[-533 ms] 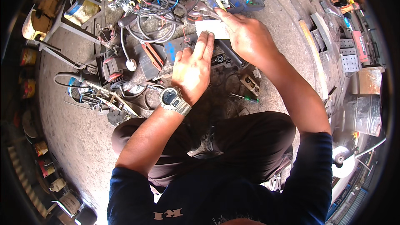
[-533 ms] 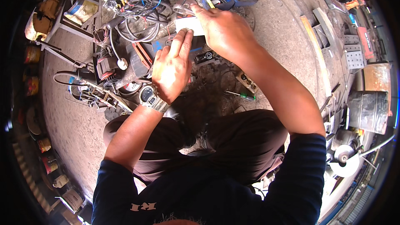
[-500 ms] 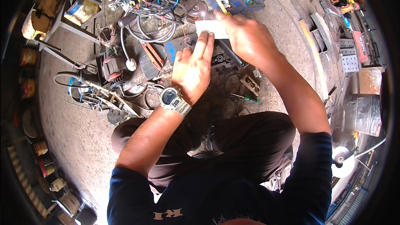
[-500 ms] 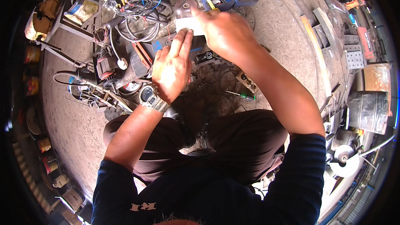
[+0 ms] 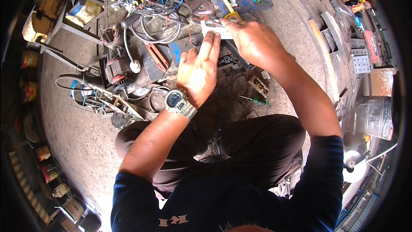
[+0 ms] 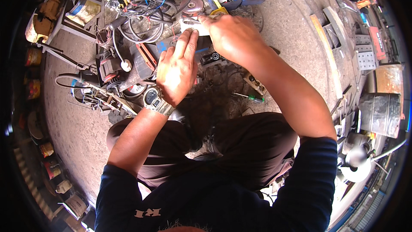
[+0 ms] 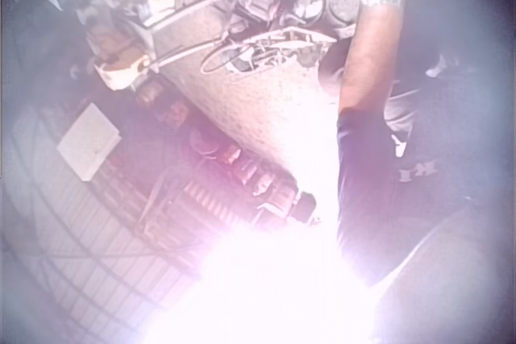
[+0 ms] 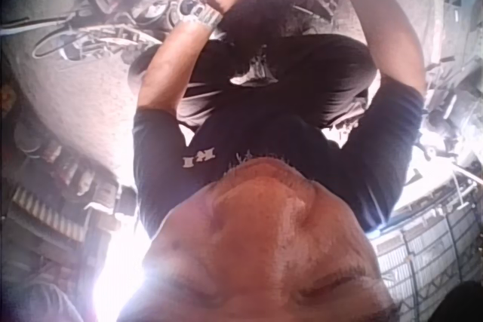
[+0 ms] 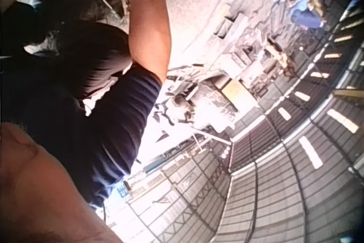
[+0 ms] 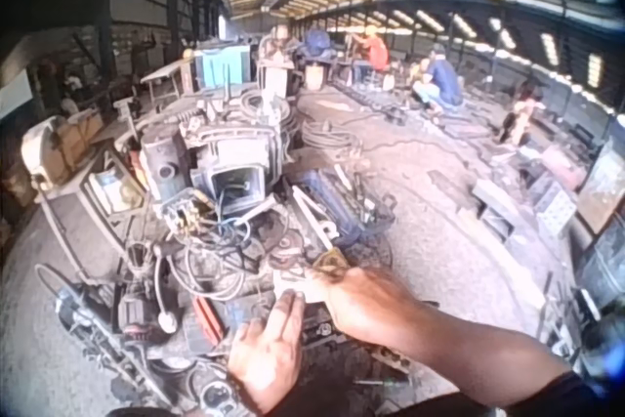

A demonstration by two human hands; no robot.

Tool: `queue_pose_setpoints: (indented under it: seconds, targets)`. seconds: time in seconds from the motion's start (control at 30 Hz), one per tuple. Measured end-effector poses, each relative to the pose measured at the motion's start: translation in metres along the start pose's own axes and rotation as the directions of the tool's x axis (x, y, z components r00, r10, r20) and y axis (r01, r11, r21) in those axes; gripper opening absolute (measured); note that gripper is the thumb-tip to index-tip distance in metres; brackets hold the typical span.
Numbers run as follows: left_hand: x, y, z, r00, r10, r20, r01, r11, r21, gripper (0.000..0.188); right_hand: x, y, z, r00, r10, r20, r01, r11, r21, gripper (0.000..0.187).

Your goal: The person uses a small metal washer and a white rectangular template to mark three circular positions on the template. They then use a red-handled punch tool to create indentations at the marked spots. Finally, they pick up a black cylindrical object and align it with the template to verify the hole positions.

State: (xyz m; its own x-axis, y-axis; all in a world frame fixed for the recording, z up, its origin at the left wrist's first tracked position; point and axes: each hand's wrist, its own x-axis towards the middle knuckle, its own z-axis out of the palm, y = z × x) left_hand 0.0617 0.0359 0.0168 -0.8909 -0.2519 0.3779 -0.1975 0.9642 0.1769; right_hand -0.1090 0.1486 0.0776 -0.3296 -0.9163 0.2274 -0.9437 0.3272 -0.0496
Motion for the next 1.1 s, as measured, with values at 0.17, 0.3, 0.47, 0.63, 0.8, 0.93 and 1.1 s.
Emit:
queue_pose_setpoints:
  seconds: [0.17, 0.3, 0.47, 0.63, 0.8, 0.93, 1.1]
  targets:
    - [0.001, 0.001, 0.0, 1.0, 0.008, -0.015, -0.009, 1.0, -0.024, 0.079, 0.0, 0.003, 0.006, 0.99, 0.015, -0.141, 0.003, 0.992, 0.125, 0.041]
    - [0.0, 0.001, -0.002, 1.0, -0.002, 0.009, 0.002, 1.0, -0.02, 0.08, 0.0, 0.001, 0.004, 0.998, -0.016, -0.06, 0.022, 0.994, 0.111, 0.04]
    - [-0.001, 0.0, 0.001, 1.0, 0.01, -0.016, -0.011, 0.999, -0.038, 0.081, 0.0, 0.003, 0.001, 0.999, 0.012, 0.034, -0.016, 0.994, 0.108, 0.036]
    - [0.001, -0.001, -0.001, 1.0, 0.002, 0.007, -0.002, 0.998, -0.067, 0.081, 0.002, 0.013, 0.001, 0.978, 0.087, -0.191, -0.018, 0.942, 0.335, 0.032]
    - [-0.001, 0.0, -0.004, 1.0, -0.013, 0.014, 0.014, 0.998, -0.067, 0.08, -0.004, 0.012, -0.004, 0.979, 0.152, -0.137, -0.092, 0.925, 0.37, 0.032]
    - [0.0, 0.0, -0.004, 1.0, -0.015, 0.004, 0.015, 0.998, -0.062, 0.079, -0.008, 0.008, -0.004, 0.98, 0.17, -0.102, -0.102, 0.875, 0.473, 0.029]
    - [-0.002, -0.002, -0.004, 1.0, -0.011, 0.001, 0.011, 0.996, -0.083, 0.081, -0.003, 0.005, -0.001, 0.969, 0.2, 0.144, -0.245, 0.723, 0.646, 0.026]
